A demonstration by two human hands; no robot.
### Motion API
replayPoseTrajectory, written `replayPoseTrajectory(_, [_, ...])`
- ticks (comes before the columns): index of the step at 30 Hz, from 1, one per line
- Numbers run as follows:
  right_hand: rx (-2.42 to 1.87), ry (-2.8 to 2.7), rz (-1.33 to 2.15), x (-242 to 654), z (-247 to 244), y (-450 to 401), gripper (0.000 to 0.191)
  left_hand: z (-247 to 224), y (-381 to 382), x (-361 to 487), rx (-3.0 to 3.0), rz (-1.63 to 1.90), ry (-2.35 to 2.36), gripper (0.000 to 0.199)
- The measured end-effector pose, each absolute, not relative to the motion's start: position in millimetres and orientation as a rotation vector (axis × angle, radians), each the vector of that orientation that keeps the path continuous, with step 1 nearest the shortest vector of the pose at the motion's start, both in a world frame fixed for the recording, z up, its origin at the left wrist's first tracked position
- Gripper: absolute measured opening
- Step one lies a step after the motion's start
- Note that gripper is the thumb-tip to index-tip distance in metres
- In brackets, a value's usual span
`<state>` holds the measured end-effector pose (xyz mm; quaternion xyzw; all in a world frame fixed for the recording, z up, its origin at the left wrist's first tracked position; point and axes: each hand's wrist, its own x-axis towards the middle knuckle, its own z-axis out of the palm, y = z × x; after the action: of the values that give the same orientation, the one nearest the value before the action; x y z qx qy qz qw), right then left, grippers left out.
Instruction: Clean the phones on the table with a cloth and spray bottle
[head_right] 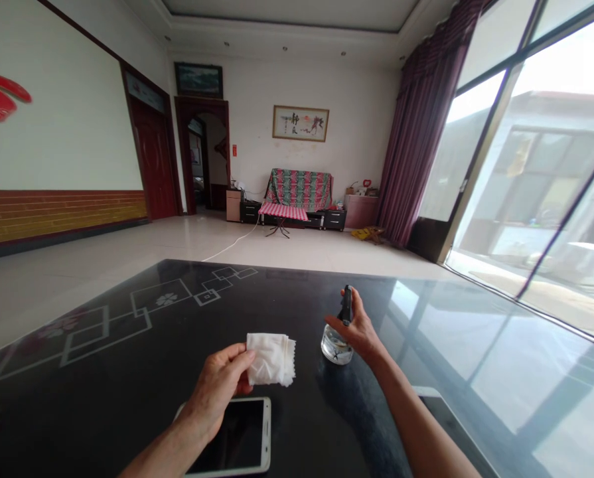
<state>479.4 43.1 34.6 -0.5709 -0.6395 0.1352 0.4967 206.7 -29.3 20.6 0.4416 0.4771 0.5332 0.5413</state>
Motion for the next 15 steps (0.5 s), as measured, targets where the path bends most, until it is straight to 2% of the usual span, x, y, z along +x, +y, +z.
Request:
replayPoseTrajectory(3, [-1.377,-1.588,0.382,477,35,47,0.064,21,-28,205,1.063,1.274,1.148,0.029])
replayPoseTrajectory(10, [-1.352,-1.598,0.346,445,47,17,0.05,25,-17,191,1.16,1.352,1.218,0.03])
replayPoseTrajectory(15, [-1.315,-1.729,0.641,400,78,-35,0.046,21,-2,173,1.295,1.436,1.298,0.032])
